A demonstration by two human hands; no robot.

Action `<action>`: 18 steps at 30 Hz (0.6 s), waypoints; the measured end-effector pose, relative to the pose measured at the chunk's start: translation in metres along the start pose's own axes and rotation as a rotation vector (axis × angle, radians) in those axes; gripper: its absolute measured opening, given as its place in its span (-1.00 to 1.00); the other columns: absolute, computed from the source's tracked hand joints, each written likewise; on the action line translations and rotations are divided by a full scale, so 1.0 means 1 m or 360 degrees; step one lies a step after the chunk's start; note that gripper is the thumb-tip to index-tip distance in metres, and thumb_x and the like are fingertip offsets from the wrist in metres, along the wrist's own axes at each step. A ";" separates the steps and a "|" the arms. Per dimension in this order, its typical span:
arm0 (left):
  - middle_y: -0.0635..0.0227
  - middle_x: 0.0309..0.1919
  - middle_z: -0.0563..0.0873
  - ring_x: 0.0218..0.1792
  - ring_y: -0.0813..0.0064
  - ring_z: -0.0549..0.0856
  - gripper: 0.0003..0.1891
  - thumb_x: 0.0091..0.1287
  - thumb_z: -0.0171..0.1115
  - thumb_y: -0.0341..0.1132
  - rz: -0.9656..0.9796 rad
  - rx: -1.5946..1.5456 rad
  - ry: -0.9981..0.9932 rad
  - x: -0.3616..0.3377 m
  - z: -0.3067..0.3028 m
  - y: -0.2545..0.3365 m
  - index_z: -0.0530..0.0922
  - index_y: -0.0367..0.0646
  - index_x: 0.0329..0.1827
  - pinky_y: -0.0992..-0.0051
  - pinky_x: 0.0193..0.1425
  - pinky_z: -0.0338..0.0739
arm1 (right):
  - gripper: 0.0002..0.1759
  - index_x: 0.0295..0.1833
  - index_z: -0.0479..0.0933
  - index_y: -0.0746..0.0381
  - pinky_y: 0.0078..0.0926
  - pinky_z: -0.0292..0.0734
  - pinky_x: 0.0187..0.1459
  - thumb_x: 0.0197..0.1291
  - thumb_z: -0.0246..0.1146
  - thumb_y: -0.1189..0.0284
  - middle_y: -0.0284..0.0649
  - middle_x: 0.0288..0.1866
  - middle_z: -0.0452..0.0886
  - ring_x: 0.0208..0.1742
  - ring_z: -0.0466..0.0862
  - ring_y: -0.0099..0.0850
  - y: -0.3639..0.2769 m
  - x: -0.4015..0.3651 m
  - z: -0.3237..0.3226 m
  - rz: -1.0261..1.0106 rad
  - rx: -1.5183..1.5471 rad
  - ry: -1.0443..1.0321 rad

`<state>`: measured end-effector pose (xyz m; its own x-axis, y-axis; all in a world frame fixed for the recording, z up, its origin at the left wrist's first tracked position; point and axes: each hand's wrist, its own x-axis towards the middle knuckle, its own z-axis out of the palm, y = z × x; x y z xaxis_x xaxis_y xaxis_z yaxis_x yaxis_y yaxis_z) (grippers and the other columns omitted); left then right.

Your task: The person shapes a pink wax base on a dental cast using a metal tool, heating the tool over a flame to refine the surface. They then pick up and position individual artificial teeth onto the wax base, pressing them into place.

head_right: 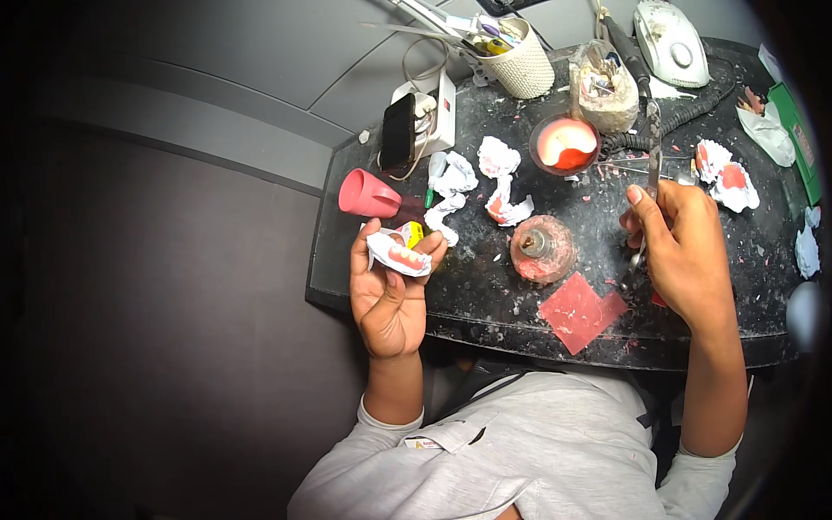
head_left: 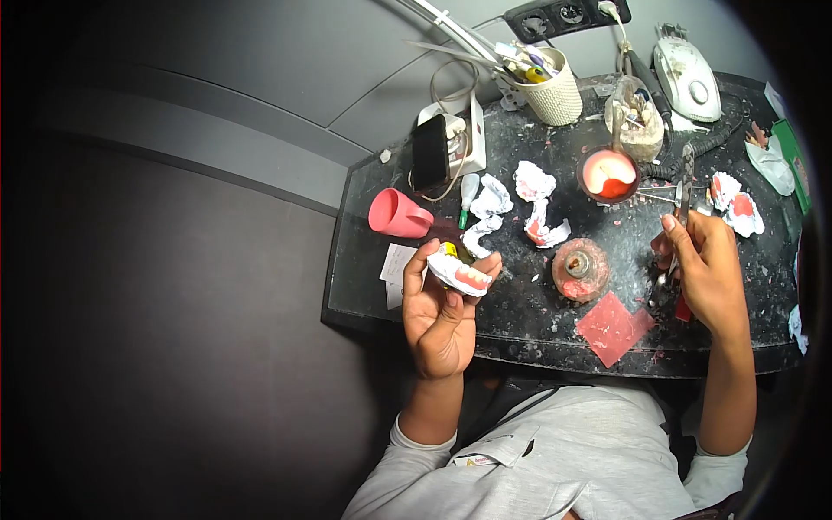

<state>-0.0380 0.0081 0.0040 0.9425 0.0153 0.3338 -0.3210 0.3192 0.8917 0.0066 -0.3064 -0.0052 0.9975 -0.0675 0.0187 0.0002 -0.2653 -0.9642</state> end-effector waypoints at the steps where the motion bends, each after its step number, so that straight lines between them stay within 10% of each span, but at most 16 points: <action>1: 0.00 0.33 0.53 0.36 -0.28 0.58 -0.37 0.54 0.21 -0.43 0.0020 -0.0034 0.0009 0.000 0.000 -0.001 0.16 -0.19 0.60 -0.32 0.54 0.35 | -0.60 -0.36 0.58 0.43 -0.45 0.50 -0.40 0.54 0.20 0.38 -0.23 -0.52 0.64 -0.50 0.59 -0.54 0.000 0.000 0.000 0.0000 0.0004 0.0000; 18: -0.11 0.34 0.54 0.44 -0.41 0.46 -0.52 0.57 0.16 -0.45 0.0045 -0.0105 0.0060 0.000 -0.005 -0.006 0.23 -0.14 0.48 -0.29 0.58 0.32 | -0.61 -0.35 0.59 0.45 -0.44 0.51 -0.39 0.53 0.22 0.38 -0.21 -0.51 0.65 -0.50 0.61 -0.52 -0.004 -0.001 -0.004 -0.0017 -0.0117 0.0018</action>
<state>-0.0355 0.0113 -0.0031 0.9364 0.0603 0.3456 -0.3417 0.3801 0.8595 0.0053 -0.3092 -0.0003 0.9967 -0.0748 0.0325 0.0054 -0.3362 -0.9418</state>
